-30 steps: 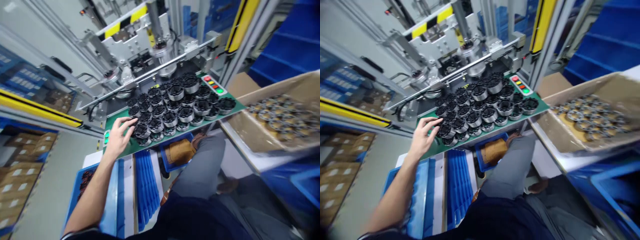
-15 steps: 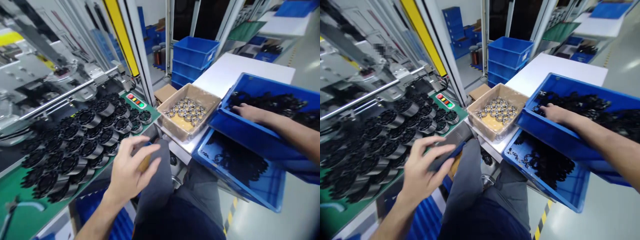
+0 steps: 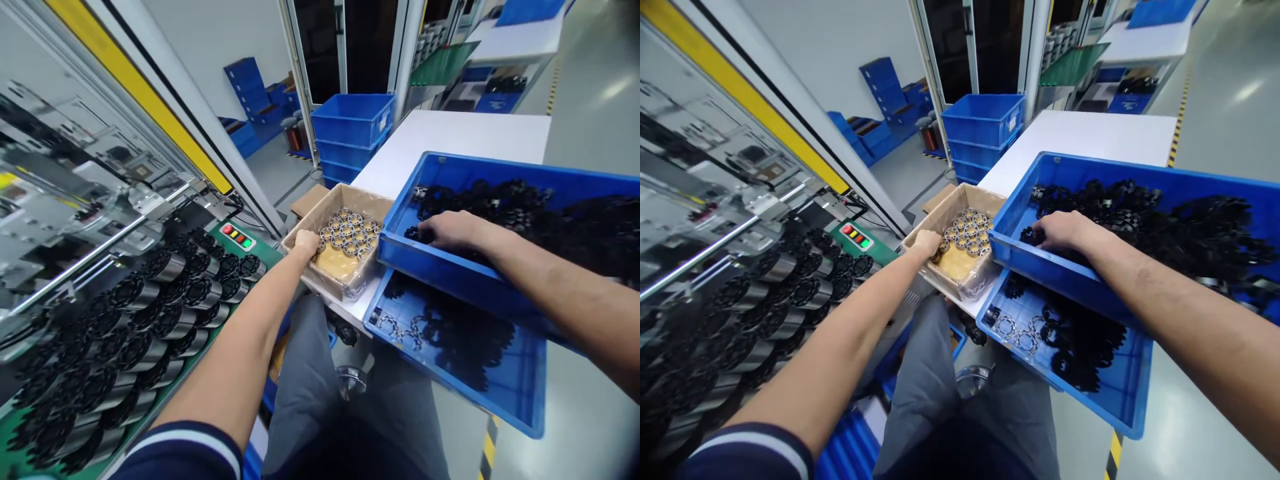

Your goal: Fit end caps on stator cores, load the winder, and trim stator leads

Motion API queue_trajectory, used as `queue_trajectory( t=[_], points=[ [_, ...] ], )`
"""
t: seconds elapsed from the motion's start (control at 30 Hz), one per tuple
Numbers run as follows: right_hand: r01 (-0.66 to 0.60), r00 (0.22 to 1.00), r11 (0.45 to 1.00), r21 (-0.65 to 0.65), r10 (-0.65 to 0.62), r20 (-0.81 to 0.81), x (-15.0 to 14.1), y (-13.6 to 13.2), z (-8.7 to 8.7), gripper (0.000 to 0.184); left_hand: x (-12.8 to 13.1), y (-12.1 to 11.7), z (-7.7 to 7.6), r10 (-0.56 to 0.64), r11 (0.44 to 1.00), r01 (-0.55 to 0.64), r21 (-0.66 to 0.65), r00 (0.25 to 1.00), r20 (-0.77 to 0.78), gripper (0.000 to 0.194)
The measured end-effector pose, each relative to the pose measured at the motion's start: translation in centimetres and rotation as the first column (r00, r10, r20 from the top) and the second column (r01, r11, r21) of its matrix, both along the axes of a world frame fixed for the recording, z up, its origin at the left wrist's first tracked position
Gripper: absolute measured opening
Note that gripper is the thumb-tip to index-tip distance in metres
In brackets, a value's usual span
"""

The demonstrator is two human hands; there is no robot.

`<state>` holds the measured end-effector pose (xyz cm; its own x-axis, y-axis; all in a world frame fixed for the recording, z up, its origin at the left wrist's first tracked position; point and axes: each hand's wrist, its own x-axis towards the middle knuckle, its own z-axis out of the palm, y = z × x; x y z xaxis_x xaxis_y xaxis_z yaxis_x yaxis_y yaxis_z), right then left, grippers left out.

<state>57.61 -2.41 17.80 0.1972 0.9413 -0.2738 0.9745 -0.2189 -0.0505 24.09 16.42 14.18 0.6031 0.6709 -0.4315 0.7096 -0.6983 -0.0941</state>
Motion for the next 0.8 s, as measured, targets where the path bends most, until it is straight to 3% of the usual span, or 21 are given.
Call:
queue_trajectory(
  t=[0.17,0.33,0.53,0.67,0.73,0.8],
  points=[
    [0.045,0.999,0.998,0.045,-0.046,0.014,0.0,0.4,1.3,0.048,-0.5,2.2,-2.2,-0.051,0.999,0.052,-0.001,0.988,-0.143,0.046],
    [0.078,0.995,0.993,0.086,-0.083,0.056,-0.6,0.1,2.3,0.061,-0.5,2.0,-2.2,-0.076,0.997,0.072,-0.031,0.988,-0.133,0.046],
    [0.089,0.989,0.980,0.175,-0.108,0.105,-1.2,-0.9,3.6,0.053,-0.2,0.3,0.0,-0.063,0.997,0.063,-0.040,0.998,-0.016,0.046],
    [0.148,0.976,0.960,0.239,-0.181,0.120,-1.4,-1.4,4.1,0.049,-0.7,0.5,2.6,0.038,0.995,-0.018,-0.102,0.979,0.199,0.045],
    [0.173,0.971,0.949,0.265,-0.210,0.118,-1.4,-1.5,4.3,0.047,-1.7,0.5,4.4,0.107,0.987,-0.055,-0.149,0.922,0.372,0.044],
    [0.200,0.964,0.936,0.291,-0.241,0.112,-1.4,-1.7,4.6,0.046,-3.1,-0.2,6.1,0.190,0.974,-0.082,-0.212,0.805,0.562,0.044]
  ],
)
